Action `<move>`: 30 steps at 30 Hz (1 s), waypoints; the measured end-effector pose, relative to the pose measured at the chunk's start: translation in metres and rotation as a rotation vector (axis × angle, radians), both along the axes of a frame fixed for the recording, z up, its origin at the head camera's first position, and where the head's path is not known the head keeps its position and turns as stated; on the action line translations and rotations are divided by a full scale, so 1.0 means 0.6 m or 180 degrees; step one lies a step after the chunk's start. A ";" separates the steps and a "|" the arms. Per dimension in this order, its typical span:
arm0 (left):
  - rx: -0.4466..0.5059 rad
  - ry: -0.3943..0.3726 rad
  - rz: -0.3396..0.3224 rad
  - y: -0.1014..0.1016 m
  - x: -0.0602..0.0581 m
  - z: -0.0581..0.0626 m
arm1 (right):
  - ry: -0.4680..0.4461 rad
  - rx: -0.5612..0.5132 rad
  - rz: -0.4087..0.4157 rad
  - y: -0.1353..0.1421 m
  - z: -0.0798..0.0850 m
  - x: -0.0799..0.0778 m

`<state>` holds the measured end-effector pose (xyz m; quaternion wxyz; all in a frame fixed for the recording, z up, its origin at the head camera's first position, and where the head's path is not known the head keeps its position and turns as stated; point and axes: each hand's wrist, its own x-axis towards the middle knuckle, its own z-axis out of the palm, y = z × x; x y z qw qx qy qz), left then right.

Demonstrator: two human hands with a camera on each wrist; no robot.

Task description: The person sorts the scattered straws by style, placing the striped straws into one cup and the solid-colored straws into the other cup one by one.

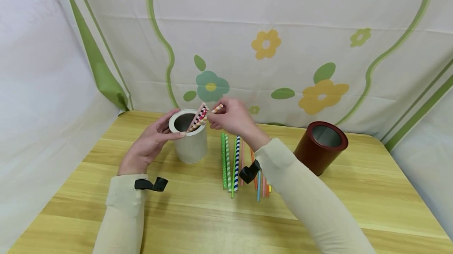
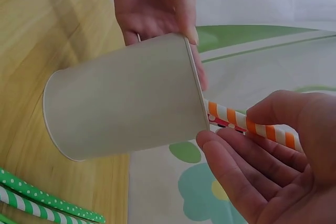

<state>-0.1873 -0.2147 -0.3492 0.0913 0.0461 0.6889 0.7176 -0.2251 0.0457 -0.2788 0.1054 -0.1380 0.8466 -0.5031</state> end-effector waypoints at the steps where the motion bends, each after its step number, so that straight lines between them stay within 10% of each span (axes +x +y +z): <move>1: -0.0001 0.0005 -0.0005 0.000 0.000 0.000 | 0.0012 0.0022 0.0004 -0.002 -0.001 0.000; 30: 0.0075 -0.0071 0.0025 0.001 0.004 0.004 | -0.0075 -0.0101 0.0114 0.014 -0.010 0.011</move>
